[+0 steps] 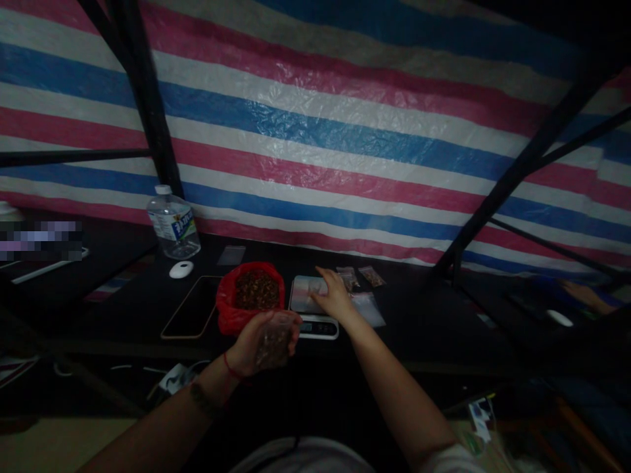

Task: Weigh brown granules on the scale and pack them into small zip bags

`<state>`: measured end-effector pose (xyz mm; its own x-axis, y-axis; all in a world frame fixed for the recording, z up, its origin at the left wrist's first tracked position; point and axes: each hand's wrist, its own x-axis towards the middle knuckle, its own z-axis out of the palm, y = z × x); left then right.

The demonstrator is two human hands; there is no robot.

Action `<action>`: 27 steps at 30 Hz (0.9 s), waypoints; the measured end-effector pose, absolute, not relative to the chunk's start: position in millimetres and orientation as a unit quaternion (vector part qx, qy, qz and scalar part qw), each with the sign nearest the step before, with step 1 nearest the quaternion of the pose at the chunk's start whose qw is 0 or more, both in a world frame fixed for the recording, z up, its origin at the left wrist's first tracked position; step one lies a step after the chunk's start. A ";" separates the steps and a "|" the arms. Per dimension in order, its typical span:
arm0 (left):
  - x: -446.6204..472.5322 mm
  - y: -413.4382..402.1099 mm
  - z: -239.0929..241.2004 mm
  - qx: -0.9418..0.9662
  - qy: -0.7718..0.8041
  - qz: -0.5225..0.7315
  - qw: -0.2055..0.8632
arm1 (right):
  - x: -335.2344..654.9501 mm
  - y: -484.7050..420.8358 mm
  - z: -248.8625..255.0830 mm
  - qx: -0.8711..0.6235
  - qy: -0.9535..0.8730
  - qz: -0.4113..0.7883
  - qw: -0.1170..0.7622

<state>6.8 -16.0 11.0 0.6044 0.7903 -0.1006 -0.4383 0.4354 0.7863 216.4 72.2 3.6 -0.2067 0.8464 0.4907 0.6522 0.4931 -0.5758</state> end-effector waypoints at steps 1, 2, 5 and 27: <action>7.0 -16.0 11.2 0.375 0.240 0.371 0.815 | 212.9 61.8 11.6 -0.467 -0.770 0.128 0.416; 7.3 -16.0 10.9 0.374 0.243 0.364 0.818 | 209.2 49.8 20.0 -0.440 -0.776 0.148 0.427; 9.5 -16.9 8.0 0.358 0.252 0.336 0.834 | 199.5 12.8 41.5 -0.330 -0.834 0.257 0.361; 23.2 -13.5 1.6 0.567 0.404 0.368 0.616 | 208.7 -8.2 17.0 -0.411 -0.585 0.551 0.431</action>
<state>23.2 -13.5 1.6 0.4026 0.9118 -0.0803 0.0048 0.0856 0.9963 208.7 -8.2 17.0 -0.2908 0.9554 0.0517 0.0054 0.0557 -0.9984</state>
